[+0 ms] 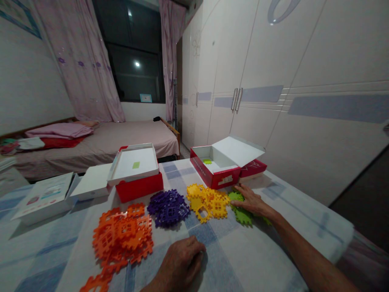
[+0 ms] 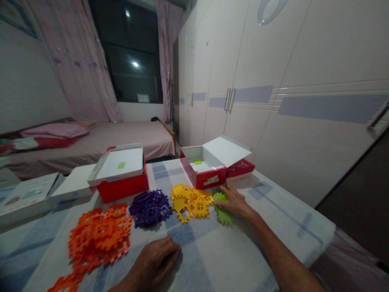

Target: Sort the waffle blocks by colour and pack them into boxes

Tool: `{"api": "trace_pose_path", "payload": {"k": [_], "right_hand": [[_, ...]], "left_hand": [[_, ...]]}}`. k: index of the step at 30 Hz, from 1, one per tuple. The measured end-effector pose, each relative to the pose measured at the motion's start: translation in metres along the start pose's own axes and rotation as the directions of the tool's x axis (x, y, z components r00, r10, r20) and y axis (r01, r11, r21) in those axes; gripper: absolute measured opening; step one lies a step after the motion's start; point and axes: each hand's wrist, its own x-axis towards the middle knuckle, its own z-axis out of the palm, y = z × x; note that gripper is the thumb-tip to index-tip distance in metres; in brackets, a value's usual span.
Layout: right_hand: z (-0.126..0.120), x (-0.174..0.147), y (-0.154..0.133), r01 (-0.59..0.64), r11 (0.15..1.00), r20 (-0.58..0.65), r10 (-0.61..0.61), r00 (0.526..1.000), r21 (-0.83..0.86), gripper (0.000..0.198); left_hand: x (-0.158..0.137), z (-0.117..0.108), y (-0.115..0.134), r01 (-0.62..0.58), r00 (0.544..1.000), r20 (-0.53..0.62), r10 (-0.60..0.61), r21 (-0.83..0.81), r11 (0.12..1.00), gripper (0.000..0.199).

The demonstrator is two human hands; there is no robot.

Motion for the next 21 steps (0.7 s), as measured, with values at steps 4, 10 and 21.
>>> {"api": "trace_pose_path", "payload": {"k": [4, 10, 21], "right_hand": [[0.000, -0.002, -0.002, -0.009, 0.999, 0.016, 0.010, 1.000, -0.052, 0.060], [0.000, -0.005, 0.004, 0.000, 1.000, -0.156, -0.003, 0.988, -0.017, 0.033], [0.000, -0.006, 0.014, -0.121, 0.987, -0.445, 0.063, 0.893, -0.103, 0.029]], "left_hand": [[-0.001, 0.001, -0.001, -0.001, 1.000, 0.001, 0.001, -0.014, 1.000, 0.017], [0.000, 0.002, -0.001, 0.017, 1.000, 0.010, -0.017, -0.002, 1.000, 0.017], [0.001, 0.002, -0.002, -0.029, 0.999, -0.026, 0.029, 0.006, 1.000, 0.019]]}}
